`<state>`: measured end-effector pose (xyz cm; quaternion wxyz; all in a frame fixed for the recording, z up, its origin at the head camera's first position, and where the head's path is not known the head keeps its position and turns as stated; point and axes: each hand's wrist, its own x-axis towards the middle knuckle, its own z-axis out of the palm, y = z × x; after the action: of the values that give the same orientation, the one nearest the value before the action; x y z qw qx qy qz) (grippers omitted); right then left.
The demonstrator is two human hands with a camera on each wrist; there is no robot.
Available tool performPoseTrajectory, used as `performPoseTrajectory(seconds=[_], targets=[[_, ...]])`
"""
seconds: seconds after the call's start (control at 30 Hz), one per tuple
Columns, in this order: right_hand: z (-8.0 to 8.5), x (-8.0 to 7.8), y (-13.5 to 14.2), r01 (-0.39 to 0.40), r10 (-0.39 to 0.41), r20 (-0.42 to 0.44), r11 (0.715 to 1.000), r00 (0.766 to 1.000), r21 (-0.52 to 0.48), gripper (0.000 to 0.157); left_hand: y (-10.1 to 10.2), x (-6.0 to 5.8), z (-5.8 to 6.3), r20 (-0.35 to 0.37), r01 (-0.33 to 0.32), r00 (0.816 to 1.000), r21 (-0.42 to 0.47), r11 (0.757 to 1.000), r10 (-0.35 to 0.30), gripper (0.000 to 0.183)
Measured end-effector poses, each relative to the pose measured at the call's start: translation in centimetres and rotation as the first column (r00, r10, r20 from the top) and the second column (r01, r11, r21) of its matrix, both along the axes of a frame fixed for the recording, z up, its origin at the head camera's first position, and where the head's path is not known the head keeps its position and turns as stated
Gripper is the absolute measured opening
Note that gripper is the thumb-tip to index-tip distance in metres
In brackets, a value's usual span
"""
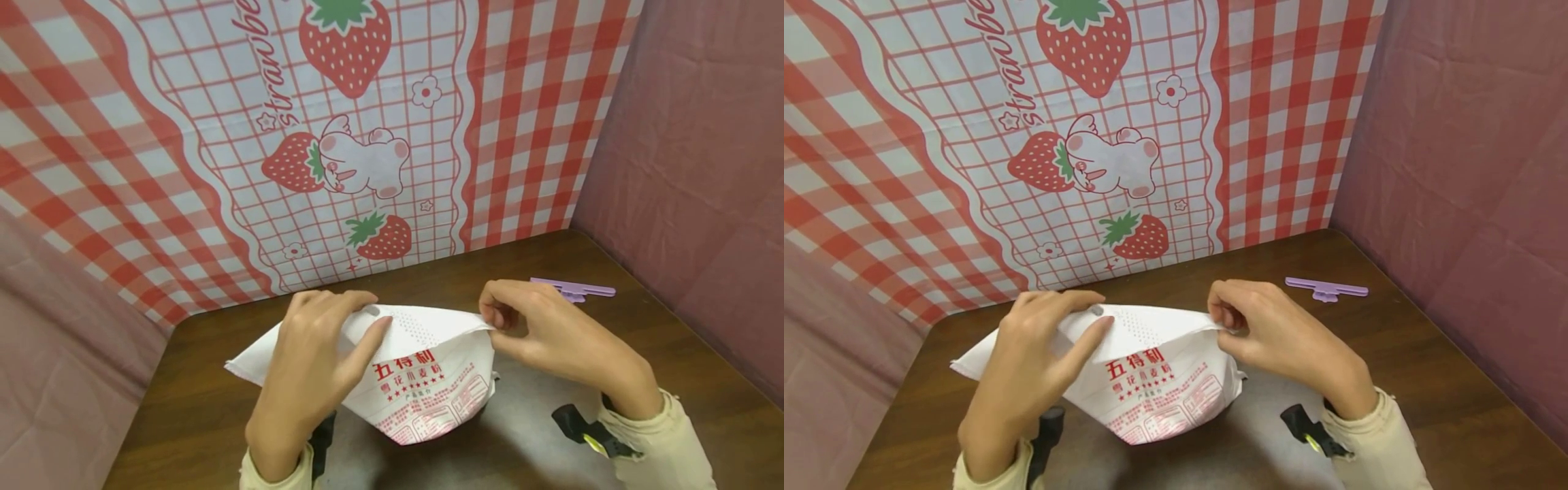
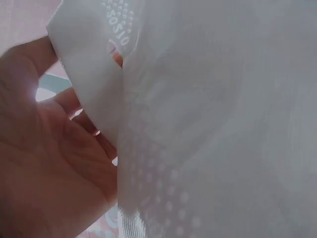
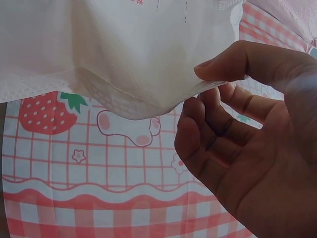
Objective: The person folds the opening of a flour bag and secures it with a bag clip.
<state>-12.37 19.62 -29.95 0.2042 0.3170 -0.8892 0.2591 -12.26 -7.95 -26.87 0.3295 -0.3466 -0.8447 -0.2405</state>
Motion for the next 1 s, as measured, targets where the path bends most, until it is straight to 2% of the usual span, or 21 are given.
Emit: performPoseTrajectory(seconds=[0.13, 0.23, 0.5, 1.0], targets=[[0.05, 0.0, -0.02, -0.008, 0.008, 0.003, 1.0, 1.0, -0.002, 0.027, 0.04, -0.07, -0.16, 0.005, -0.055, 0.998, -0.005, 0.998, 0.055, 0.024], [0.1, 0.05, -0.07, -0.013, 0.013, 0.018, 1.0, 1.0, 0.001, 0.027, -0.04, -0.15, -0.28, 0.013, -0.07, 0.997, -0.015, 0.997, 0.071, 0.024], [0.06, 0.25, -0.02, -0.001, 0.0, 0.051, 1.0, 0.999, 0.016, 0.028, -0.07, -0.21, -0.24, 0.03, -0.029, 0.999, -0.021, 0.999, 0.029, 0.022], [0.06, 0.29, 0.1, 0.004, -0.005, 0.05, 1.0, 0.999, 0.03, 0.028, -0.03, -0.07, -0.14, 0.014, -0.024, 1.0, -0.033, 0.999, 0.025, 0.022]])
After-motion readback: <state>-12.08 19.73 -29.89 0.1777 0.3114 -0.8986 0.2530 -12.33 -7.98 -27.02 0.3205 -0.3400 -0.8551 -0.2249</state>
